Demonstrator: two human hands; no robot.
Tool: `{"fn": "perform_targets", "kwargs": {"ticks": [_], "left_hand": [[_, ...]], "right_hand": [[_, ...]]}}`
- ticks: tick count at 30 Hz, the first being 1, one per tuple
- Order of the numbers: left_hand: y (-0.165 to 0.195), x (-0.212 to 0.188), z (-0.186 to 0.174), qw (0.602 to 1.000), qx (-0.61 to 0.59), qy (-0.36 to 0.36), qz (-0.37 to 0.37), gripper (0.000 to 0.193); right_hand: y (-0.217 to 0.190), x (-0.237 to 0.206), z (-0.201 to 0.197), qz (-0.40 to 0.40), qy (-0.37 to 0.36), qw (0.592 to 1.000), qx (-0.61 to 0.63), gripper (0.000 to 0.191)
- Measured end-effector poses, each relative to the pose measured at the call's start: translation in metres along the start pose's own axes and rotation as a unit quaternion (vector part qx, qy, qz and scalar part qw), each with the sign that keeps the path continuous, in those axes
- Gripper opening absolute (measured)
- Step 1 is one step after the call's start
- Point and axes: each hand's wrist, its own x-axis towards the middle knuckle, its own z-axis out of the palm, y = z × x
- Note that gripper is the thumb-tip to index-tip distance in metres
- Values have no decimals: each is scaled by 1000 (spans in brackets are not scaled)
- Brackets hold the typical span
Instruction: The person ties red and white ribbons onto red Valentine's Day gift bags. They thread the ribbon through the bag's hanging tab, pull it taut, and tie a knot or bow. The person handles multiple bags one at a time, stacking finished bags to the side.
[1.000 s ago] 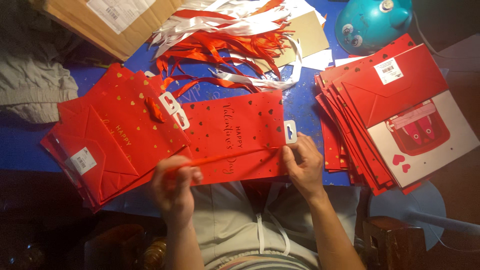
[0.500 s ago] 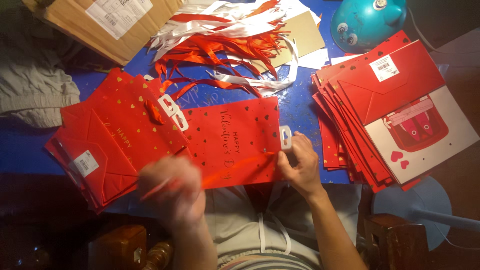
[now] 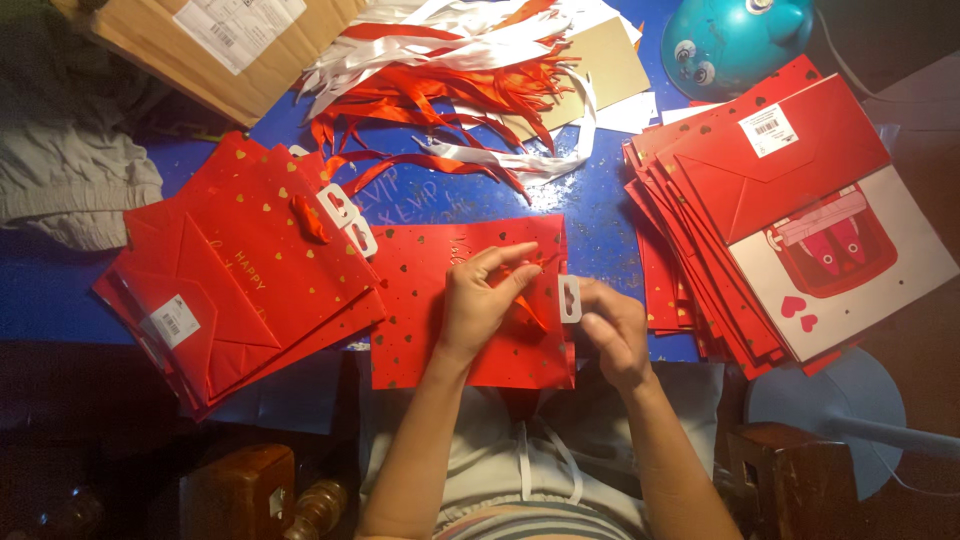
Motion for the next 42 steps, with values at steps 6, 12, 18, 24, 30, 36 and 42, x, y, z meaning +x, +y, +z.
{"fn": "perform_targets", "kwargs": {"ticks": [6,12,18,24,30,36,42], "left_hand": [[1,-10,-4,999,15,-32,-22,18],[-1,-13,-5,1000,-13,-21,7,11],[-8,-13,-2,998,-54,-32,26,5],[-8,-14,-4,999,-27,-33,-13,5],[-6,-13,-6,998,0,-53,-24,7],[-5,-11,-8,997,16,-71,-30,14],[-5,-12,-9,997,32,-73,-20,20]], "right_hand": [[0,22,-1,134,68,986,75,41],[-4,35,-8,184,69,970,145,43],[1,25,-5,140,58,986,65,44],[3,19,-2,189,82,979,5,45],[-2,21,-7,91,34,995,-21,41],[1,19,-13,131,9,989,61,38],[4,20,-11,116,-1,993,-3,35]]}}
